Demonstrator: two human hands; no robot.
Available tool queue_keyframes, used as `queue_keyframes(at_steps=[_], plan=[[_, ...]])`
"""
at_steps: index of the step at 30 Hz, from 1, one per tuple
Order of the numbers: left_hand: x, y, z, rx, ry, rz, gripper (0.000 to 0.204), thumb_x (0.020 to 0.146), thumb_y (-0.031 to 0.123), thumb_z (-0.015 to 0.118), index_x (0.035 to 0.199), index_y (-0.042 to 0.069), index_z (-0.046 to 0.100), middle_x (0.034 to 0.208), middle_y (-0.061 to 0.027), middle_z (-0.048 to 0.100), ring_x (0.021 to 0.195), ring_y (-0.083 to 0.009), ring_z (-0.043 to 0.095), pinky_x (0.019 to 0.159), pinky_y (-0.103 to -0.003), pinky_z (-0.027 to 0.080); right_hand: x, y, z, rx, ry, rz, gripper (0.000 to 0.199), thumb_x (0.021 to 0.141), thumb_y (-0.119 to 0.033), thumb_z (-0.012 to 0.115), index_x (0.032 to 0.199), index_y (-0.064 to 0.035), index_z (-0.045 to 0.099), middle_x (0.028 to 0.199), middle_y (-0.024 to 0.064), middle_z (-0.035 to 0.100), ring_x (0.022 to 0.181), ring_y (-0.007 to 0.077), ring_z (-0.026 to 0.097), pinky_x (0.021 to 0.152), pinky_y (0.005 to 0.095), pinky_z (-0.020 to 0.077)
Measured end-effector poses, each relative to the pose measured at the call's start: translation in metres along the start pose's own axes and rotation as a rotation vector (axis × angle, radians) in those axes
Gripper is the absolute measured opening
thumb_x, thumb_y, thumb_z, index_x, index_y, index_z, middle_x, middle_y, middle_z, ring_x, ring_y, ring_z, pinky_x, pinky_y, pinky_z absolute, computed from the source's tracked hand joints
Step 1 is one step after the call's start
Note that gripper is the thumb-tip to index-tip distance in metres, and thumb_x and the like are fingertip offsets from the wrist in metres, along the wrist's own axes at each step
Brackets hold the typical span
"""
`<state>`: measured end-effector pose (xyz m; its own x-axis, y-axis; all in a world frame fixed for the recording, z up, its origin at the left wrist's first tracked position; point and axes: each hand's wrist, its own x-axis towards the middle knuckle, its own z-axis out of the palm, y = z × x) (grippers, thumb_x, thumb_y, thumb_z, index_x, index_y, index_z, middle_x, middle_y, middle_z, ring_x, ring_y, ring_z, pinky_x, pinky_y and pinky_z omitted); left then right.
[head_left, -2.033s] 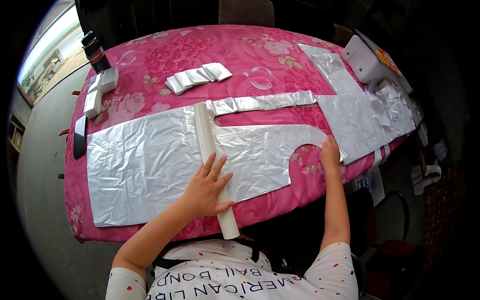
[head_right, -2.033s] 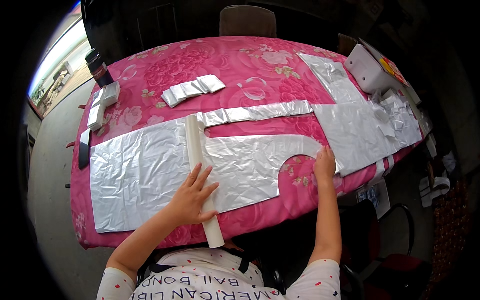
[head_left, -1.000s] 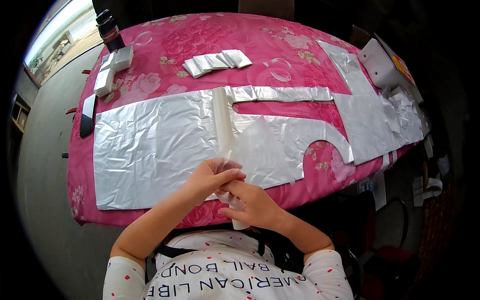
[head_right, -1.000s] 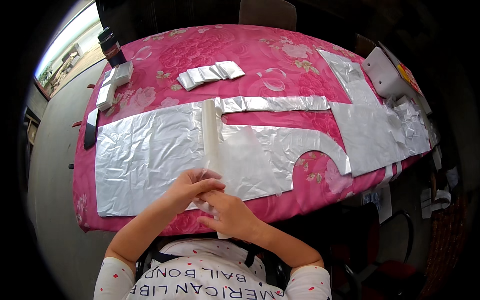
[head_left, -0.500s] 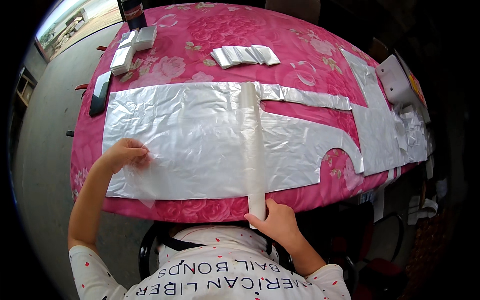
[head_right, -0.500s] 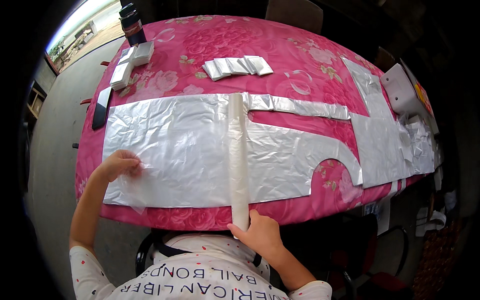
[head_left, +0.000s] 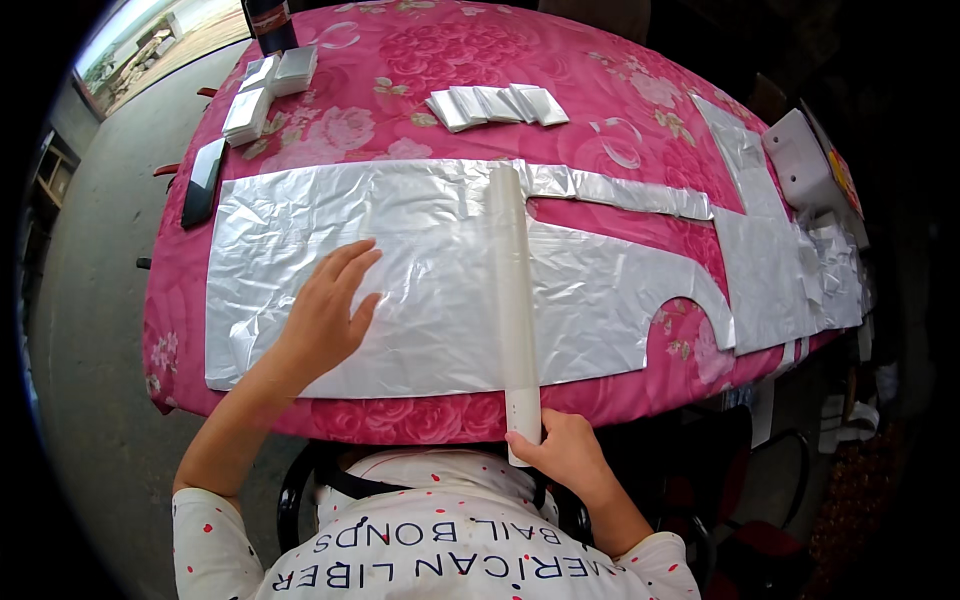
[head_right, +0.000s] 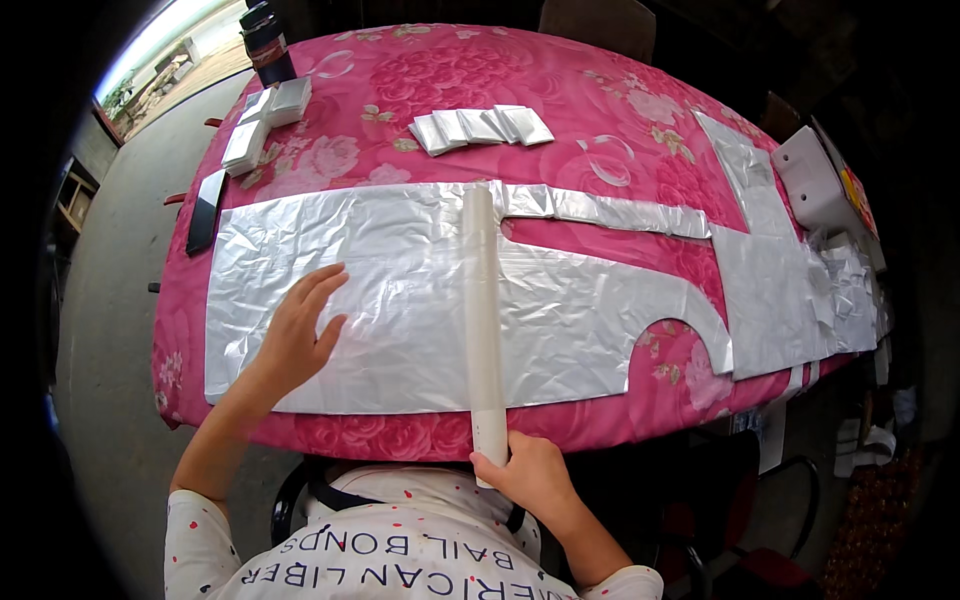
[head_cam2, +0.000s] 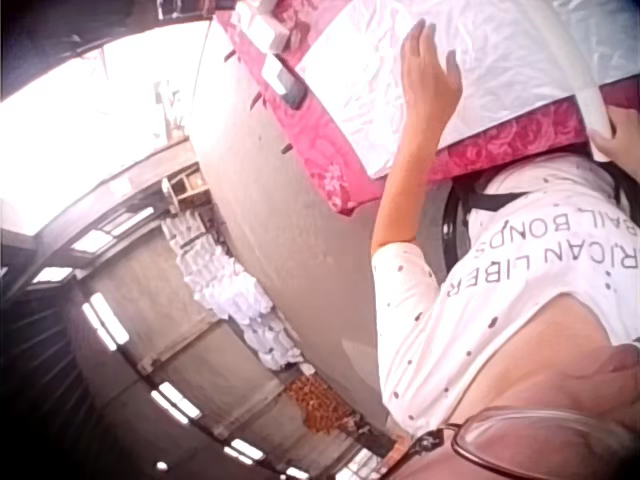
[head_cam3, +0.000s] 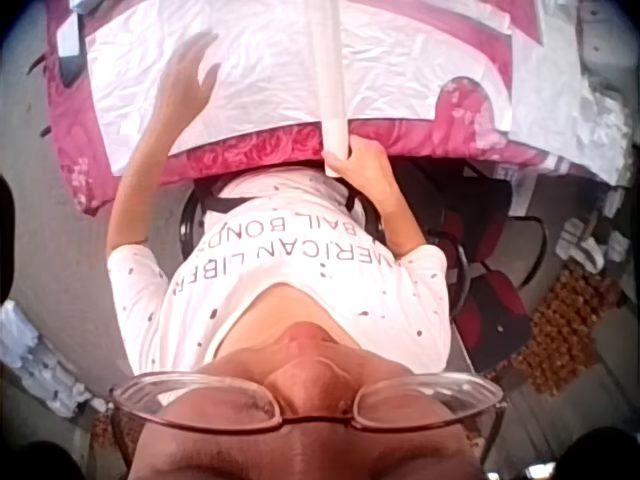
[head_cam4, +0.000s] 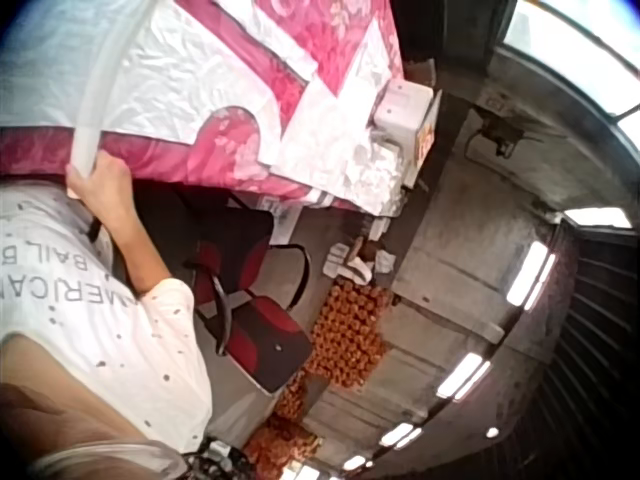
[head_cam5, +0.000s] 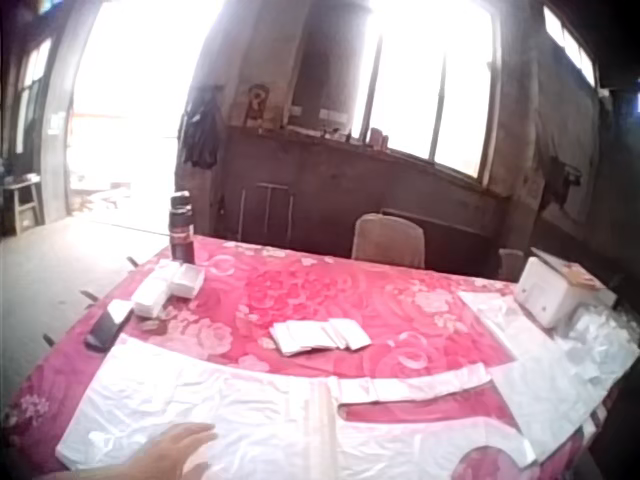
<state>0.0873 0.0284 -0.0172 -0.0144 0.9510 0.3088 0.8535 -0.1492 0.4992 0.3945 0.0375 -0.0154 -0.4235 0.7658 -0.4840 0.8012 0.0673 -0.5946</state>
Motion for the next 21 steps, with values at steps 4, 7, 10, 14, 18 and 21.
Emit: queue_keyframes(at_steps=[4, 7, 10, 14, 18, 21], plan=[[0.012, 0.044, 0.074, -0.147, -0.037, 0.091, 0.052, 0.081, 0.007, 0.055, 0.129, -0.004, 0.037, 0.137, -0.0196, 0.035, 0.126, -0.0357, 0.034, 0.103, -0.041, 0.030, 0.000, -0.001, -0.002, 0.006, -0.052, 0.009, 0.043, 0.072, -0.040, 0.065, 0.088, -0.0007, 0.064, 0.076, 0.0192, 0.064, 0.072, 0.0341, 0.063, 0.066, 0.0388, 0.0487], [0.025, 0.054, 0.101, -0.151, -0.058, 0.078, 0.051, 0.085, 0.012, 0.049, 0.130, -0.005, 0.034, 0.139, -0.0209, 0.031, 0.129, -0.0359, 0.029, 0.106, -0.042, 0.026, -0.001, -0.001, -0.002, 0.016, -0.063, 0.009, 0.042, 0.073, -0.040, 0.064, 0.088, -0.0004, 0.064, 0.076, 0.0192, 0.064, 0.072, 0.0342, 0.063, 0.067, 0.0387, 0.0490], [0.029, 0.050, 0.113, -0.131, -0.026, 0.079, 0.053, 0.085, 0.015, 0.048, 0.131, -0.007, 0.032, 0.138, -0.0233, 0.031, 0.130, -0.0362, 0.028, 0.107, -0.042, 0.023, -0.002, 0.003, 0.000, 0.036, -0.044, -0.009, 0.042, 0.073, -0.040, 0.064, 0.088, -0.0002, 0.063, 0.076, 0.0193, 0.064, 0.072, 0.0344, 0.063, 0.067, 0.0389, 0.0492], [0.029, 0.048, 0.120, -0.017, -0.085, 0.066, 0.056, 0.085, 0.017, 0.045, 0.133, -0.007, 0.029, 0.140, -0.0238, 0.028, 0.132, -0.0353, 0.025, 0.109, -0.044, 0.019, -0.001, 0.005, 0.001, 0.044, -0.060, -0.017, 0.042, 0.075, -0.041, 0.063, 0.085, 0.0004, 0.063, 0.075, 0.0194, 0.064, 0.071, 0.0345, 0.063, 0.066, 0.0390, 0.0493], [0.028, 0.044, 0.126, 0.138, -0.132, 0.069, 0.058, 0.085, 0.020, 0.041, 0.134, -0.009, 0.028, 0.141, -0.0234, 0.026, 0.133, -0.0344, 0.022, 0.110, -0.043, 0.016, 0.014, 0.013, -0.004, 0.074, -0.148, -0.001, 0.047, 0.079, -0.044, 0.060, 0.078, 0.0024, 0.063, 0.071, 0.0200, 0.063, 0.068, 0.0344, 0.063, 0.064, 0.0384, 0.0495], [0.025, 0.043, 0.127, 0.216, -0.143, 0.056, 0.059, 0.085, 0.022, 0.037, 0.134, -0.010, 0.027, 0.142, -0.0233, 0.024, 0.134, -0.0343, 0.020, 0.110, -0.042, 0.015, 0.042, -0.009, -0.026, 0.000, -0.036, -0.109, 0.059, 0.081, -0.053, 0.056, 0.074, 0.0051, 0.062, 0.065, 0.0197, 0.061, 0.063, 0.0329, 0.062, 0.060, 0.0381, 0.0488]])
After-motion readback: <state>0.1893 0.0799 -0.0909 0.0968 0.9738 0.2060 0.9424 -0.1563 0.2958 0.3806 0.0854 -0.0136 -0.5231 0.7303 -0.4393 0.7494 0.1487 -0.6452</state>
